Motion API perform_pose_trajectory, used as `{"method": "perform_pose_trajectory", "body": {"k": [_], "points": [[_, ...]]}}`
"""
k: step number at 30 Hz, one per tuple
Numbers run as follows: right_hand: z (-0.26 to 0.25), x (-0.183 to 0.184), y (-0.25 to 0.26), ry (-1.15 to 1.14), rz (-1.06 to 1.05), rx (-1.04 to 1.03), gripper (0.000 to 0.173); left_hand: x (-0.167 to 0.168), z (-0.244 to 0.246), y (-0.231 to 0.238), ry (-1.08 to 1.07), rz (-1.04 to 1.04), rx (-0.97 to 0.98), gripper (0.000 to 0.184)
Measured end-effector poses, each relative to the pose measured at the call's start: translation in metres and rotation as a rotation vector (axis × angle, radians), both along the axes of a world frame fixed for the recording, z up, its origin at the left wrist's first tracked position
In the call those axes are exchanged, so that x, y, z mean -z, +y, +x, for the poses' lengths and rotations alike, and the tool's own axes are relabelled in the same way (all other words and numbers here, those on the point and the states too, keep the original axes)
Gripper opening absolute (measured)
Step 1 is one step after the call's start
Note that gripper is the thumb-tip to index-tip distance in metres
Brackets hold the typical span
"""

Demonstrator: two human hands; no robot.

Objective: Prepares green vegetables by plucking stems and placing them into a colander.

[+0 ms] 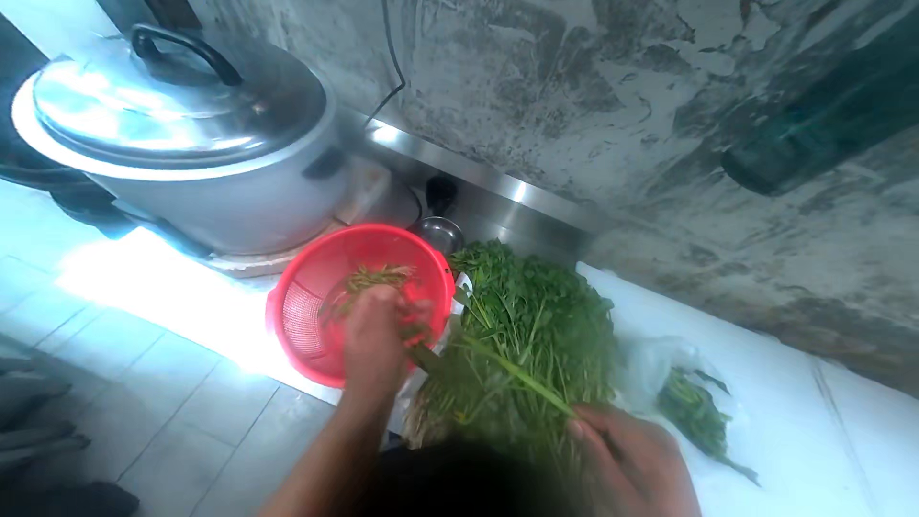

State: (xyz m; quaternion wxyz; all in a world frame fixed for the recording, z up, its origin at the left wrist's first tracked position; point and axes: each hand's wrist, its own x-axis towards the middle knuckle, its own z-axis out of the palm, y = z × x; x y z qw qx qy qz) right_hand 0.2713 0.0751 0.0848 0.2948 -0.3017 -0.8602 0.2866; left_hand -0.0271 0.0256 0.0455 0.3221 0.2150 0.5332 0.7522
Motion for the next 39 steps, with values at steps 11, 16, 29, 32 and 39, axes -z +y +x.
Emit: {"method": "perform_pose_trajectory", "body": {"k": [11, 16, 29, 32, 39], "points": [[0.005, -0.004, 0.007, -0.005, 0.007, -0.091, 0.023, -0.034, 0.01, -0.011, 1.188, 0.011, 0.99, 0.034], [0.004, 0.007, 0.001, -0.07, 0.044, -0.067, 0.025, -0.015, 0.027, -0.018, 1.18, -0.184, 0.888, 0.039], [-0.019, -0.007, -0.013, -0.041, -0.387, 0.035, 0.018, -0.012, 0.025, -0.021, 1.153, 0.118, 0.415, 0.036], [-0.027, -0.01, -0.013, 0.002, -0.541, 0.05, 0.015, -0.009, 0.039, -0.02, 1.356, 0.079, 0.604, 0.036], [-0.02, -0.01, -0.008, -0.202, -0.6, 0.019, 0.022, 0.011, 0.048, -0.019, 1.368, -0.078, 0.598, 0.034]]}}
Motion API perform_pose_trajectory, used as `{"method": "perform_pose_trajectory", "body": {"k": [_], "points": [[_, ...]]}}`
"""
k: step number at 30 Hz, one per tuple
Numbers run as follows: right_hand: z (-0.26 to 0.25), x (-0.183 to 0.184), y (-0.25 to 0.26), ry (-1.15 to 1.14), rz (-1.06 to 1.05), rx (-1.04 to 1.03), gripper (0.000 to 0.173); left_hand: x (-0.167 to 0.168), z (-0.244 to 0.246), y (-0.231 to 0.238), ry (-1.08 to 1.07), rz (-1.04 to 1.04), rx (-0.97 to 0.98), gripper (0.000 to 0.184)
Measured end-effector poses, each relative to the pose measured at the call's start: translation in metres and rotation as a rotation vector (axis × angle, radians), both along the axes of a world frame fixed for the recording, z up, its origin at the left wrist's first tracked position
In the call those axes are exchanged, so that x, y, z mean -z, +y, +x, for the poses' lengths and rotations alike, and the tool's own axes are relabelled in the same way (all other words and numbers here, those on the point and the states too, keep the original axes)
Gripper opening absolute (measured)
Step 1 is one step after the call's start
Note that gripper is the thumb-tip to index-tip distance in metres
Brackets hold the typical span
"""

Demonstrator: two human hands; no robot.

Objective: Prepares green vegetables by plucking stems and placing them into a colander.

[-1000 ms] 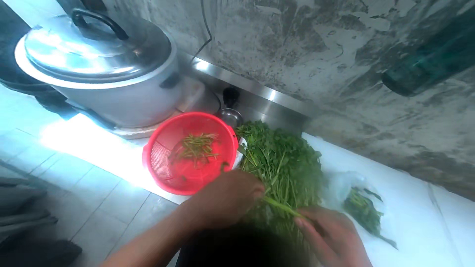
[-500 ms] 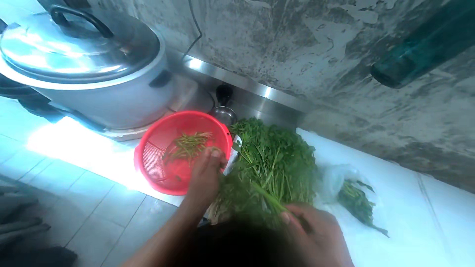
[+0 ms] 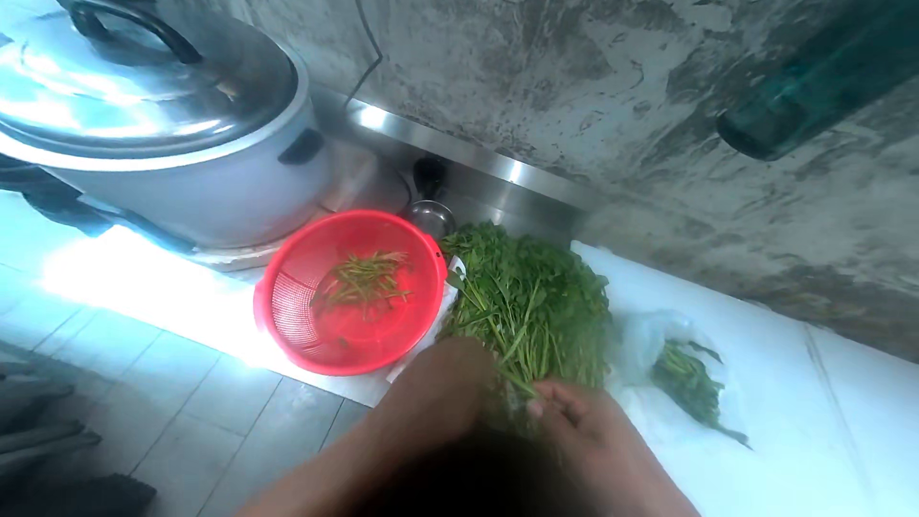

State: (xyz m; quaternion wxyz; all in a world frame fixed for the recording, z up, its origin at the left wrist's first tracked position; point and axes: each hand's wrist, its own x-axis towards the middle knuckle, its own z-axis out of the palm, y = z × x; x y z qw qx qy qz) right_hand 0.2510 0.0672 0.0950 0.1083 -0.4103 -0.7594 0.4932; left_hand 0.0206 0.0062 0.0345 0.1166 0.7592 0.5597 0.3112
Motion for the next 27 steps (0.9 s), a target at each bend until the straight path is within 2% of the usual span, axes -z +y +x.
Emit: {"method": "perform_pose_trajectory", "body": {"k": [1, 2, 4, 5, 6, 7, 10, 12, 14, 17, 19, 21, 23, 25, 27], "points": [[-0.001, 0.004, -0.004, 0.027, 0.117, -0.008, 0.023, -0.001, 0.002, -0.001, -0.157, -0.095, -0.032, 0.037], [-0.003, 0.008, -0.009, 0.084, 0.245, -0.016, 0.025, -0.003, 0.003, -0.001, -0.406, -0.227, -0.066, 0.039], [-0.009, 0.009, -0.017, 0.174, 0.447, -0.034, 0.028, -0.01, 0.003, 0.007, -1.058, -0.455, -0.201, 0.032], [-0.01, 0.006, -0.02, 0.188, 0.487, -0.035, 0.028, -0.013, 0.001, 0.014, -1.289, -0.471, -0.287, 0.029], [-0.01, 0.005, -0.021, 0.182, 0.485, -0.03, 0.028, -0.013, -0.003, 0.017, -1.361, -0.41, -0.324, 0.028], [-0.009, 0.004, -0.019, 0.155, 0.448, -0.022, 0.027, -0.011, -0.007, 0.018, -1.289, -0.298, -0.309, 0.029], [-0.004, 0.007, -0.01, 0.037, 0.341, -0.024, 0.027, -0.013, -0.014, 0.009, -0.654, 0.009, -0.075, 0.036], [-0.006, 0.006, -0.007, 0.008, 0.267, -0.037, 0.025, -0.021, -0.008, 0.005, -0.354, -0.009, 0.069, 0.038], [-0.009, 0.004, -0.005, 0.024, 0.166, -0.022, 0.023, -0.024, -0.002, 0.003, -0.235, -0.124, 0.15, 0.035], [0.0, 0.006, 0.009, -0.058, 0.107, -0.03, 0.027, -0.021, -0.008, 0.005, -0.215, -0.181, 0.138, 0.036], [0.012, 0.008, 0.016, -0.114, 0.107, -0.056, 0.023, -0.021, -0.015, 0.005, -0.166, -0.208, 0.179, 0.037], [0.018, 0.009, 0.016, -0.098, 0.097, -0.101, 0.025, -0.02, -0.015, 0.005, -0.097, -0.279, 0.246, 0.038], [0.017, 0.009, 0.015, -0.07, 0.119, -0.126, 0.03, -0.017, -0.012, 0.004, -0.136, -0.314, 0.213, 0.039], [0.011, 0.012, 0.011, -0.018, 0.234, -0.125, 0.035, -0.009, -0.005, 0.006, -0.383, -0.34, 0.069, 0.039], [0.002, 0.015, 0.001, 0.082, 0.415, -0.11, 0.036, -0.001, 0.008, 0.01, -0.87, -0.419, -0.121, 0.033]]}}
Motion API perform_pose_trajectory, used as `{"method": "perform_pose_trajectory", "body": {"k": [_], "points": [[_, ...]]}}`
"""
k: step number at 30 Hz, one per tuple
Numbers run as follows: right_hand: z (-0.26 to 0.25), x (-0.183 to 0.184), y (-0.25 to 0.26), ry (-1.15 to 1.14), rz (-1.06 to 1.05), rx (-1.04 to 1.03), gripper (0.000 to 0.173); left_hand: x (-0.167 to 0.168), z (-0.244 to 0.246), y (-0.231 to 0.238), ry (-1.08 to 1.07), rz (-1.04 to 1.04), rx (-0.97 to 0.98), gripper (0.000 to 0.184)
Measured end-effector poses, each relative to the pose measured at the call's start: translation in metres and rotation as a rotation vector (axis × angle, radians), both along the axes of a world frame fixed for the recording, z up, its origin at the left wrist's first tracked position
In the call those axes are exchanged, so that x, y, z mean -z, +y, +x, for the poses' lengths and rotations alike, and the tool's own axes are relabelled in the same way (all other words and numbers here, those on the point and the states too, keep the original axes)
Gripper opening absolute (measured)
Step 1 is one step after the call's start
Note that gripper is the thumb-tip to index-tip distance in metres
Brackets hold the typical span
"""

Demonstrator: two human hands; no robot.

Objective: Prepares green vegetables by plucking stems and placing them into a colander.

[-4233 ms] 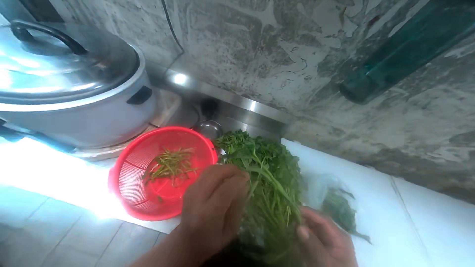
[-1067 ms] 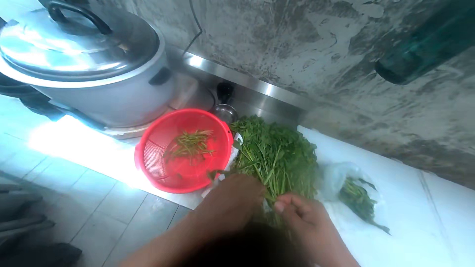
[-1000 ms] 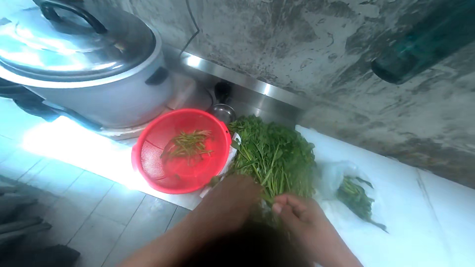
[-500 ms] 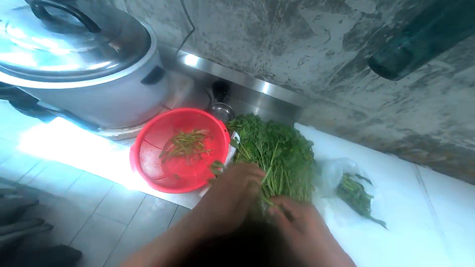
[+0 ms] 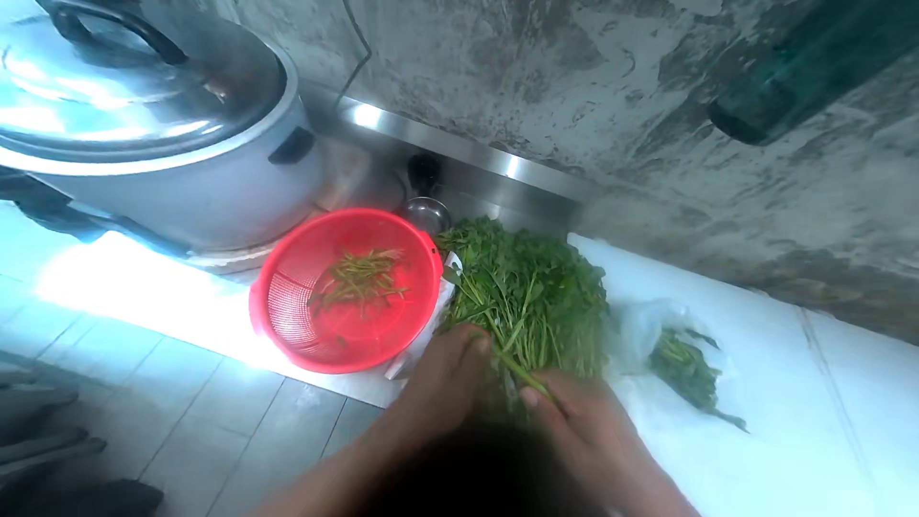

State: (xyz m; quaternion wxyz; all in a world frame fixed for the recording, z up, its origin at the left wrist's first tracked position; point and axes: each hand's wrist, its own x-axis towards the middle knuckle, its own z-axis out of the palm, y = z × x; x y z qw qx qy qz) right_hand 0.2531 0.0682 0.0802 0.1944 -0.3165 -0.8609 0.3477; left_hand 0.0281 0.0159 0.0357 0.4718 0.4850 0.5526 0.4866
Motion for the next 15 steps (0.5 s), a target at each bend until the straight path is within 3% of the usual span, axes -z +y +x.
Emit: {"method": "perform_pose_trajectory", "body": {"k": [2, 4, 5, 7, 9, 12, 15], "points": [[-0.007, -0.005, -0.008, 0.07, 0.127, 0.013, 0.036, -0.004, 0.005, 0.01, -0.566, -0.171, -0.273, 0.027], [-0.006, -0.01, -0.007, 0.009, 0.139, 0.03, 0.038, -0.002, -0.001, 0.013, -0.693, -0.116, -0.332, 0.027], [-0.003, -0.012, -0.003, -0.065, 0.099, 0.03, 0.038, 0.0, -0.003, 0.01, -0.573, -0.005, -0.273, 0.028], [0.001, -0.014, 0.004, -0.221, -0.036, 0.023, 0.037, -0.002, -0.005, 0.002, -0.106, 0.242, -0.099, 0.033], [-0.004, -0.017, 0.01, -0.272, -0.209, 0.018, 0.034, -0.012, -0.005, -0.003, 0.201, 0.305, 0.102, 0.037], [-0.01, -0.02, 0.016, -0.157, -0.487, 0.049, 0.023, -0.011, 0.001, -0.003, 0.322, 0.129, 0.268, 0.038], [0.0, -0.02, 0.027, -0.156, -0.603, 0.107, 0.027, -0.002, -0.008, -0.003, 0.384, 0.06, 0.152, 0.041]]}}
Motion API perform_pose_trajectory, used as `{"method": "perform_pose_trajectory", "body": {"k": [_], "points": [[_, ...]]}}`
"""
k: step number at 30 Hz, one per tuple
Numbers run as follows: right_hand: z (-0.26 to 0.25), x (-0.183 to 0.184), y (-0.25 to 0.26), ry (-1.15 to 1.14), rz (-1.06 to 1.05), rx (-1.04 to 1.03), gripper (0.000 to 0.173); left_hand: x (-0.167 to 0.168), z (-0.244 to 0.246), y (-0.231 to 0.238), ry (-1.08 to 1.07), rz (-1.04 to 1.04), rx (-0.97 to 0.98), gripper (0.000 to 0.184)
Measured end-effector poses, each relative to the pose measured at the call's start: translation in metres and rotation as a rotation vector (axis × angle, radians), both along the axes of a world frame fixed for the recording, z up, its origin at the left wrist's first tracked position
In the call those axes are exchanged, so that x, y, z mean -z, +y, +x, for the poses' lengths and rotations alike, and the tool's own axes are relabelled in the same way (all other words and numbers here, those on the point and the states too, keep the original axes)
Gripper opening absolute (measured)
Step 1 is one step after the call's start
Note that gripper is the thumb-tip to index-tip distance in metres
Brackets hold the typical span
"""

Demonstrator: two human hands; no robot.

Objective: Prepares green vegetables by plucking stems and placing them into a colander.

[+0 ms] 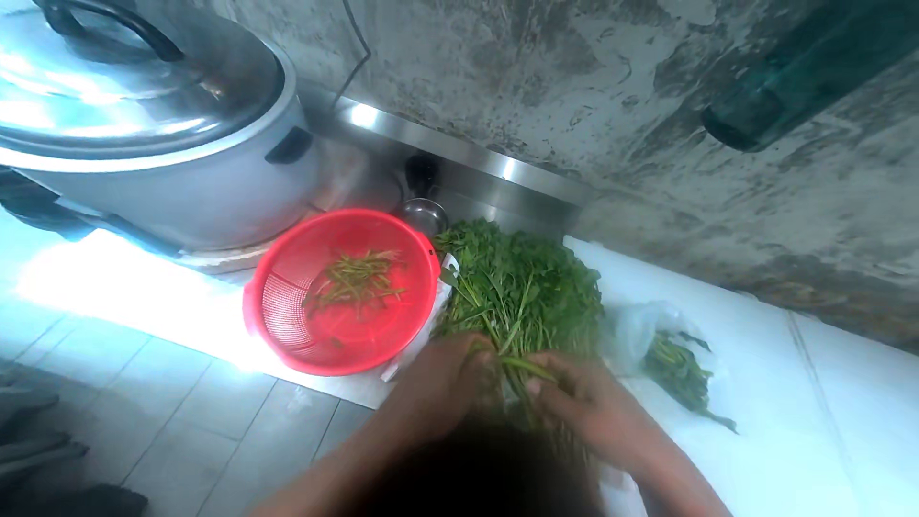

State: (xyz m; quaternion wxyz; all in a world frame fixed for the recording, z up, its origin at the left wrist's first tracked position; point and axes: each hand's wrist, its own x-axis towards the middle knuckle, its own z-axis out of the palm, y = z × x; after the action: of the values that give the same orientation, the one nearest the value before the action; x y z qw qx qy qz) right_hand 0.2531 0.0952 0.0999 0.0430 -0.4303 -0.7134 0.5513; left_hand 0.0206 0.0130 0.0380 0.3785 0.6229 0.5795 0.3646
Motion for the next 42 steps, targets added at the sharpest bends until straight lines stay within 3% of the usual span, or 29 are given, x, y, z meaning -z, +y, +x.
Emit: {"method": "perform_pose_trajectory", "body": {"k": [7, 10, 12, 14, 16, 19, 20, 23, 24, 27, 30, 32, 34, 37, 39, 42], "points": [[-0.002, 0.008, 0.002, -0.042, -0.082, -0.072, 0.03, 0.0, -0.007, -0.003, 0.127, -0.011, 0.238, 0.042], [-0.009, 0.012, 0.0, -0.086, 0.003, -0.144, 0.034, 0.001, -0.005, -0.002, 0.137, -0.074, 0.161, 0.041], [-0.015, 0.016, -0.006, -0.111, 0.204, -0.215, 0.039, -0.003, 0.001, -0.003, 0.166, -0.147, 0.058, 0.041], [-0.021, 0.022, -0.017, 0.012, 0.543, -0.241, 0.041, 0.002, 0.006, 0.0, 0.147, -0.24, -0.086, 0.038], [-0.03, 0.018, -0.023, 0.227, 0.848, -0.248, 0.039, 0.026, -0.001, 0.006, -0.041, -0.33, -0.246, 0.037], [-0.057, -0.005, -0.02, 0.422, 0.961, -0.14, 0.035, 0.055, -0.012, 0.003, -0.346, -0.266, -0.369, 0.031], [-0.069, -0.012, -0.014, 0.377, 0.931, -0.11, 0.037, 0.055, -0.012, 0.001, -0.435, -0.255, -0.332, 0.029], [-0.097, -0.03, 0.012, 0.113, 0.613, -0.118, 0.074, 0.05, -0.002, -0.005, -0.661, -0.263, -0.208, 0.029], [-0.101, -0.032, 0.019, 0.119, 0.529, -0.057, 0.077, 0.049, -0.002, -0.005, -0.7, -0.215, -0.174, 0.029], [-0.09, -0.009, 0.019, 0.2, 0.401, 0.067, 0.073, 0.044, -0.007, -0.009, -0.761, -0.025, -0.196, 0.033], [-0.079, 0.033, -0.009, 0.199, 0.183, -0.038, 0.076, 0.044, 0.004, -0.004, -0.818, 0.062, -0.265, 0.03], [-0.079, 0.043, -0.018, 0.108, 0.136, -0.051, 0.075, 0.044, 0.018, 0.007, -0.849, 0.058, -0.233, 0.032], [-0.072, 0.045, -0.012, 0.028, 0.215, 0.113, 0.058, 0.04, 0.034, 0.015, -0.872, 0.021, -0.139, 0.056], [-0.047, 0.042, 0.003, 0.092, 0.252, 0.254, 0.032, 0.02, 0.052, 0.025, -0.695, -0.052, 0.04, 0.084], [-0.033, 0.042, 0.0, 0.242, 0.077, 0.371, 0.029, 0.016, 0.065, 0.032, -0.527, -0.046, 0.061, 0.083], [-0.027, 0.05, -0.015, 0.52, -0.233, 0.658, 0.038, 0.027, 0.086, 0.048, -0.266, 0.086, 0.005, 0.064]]}}
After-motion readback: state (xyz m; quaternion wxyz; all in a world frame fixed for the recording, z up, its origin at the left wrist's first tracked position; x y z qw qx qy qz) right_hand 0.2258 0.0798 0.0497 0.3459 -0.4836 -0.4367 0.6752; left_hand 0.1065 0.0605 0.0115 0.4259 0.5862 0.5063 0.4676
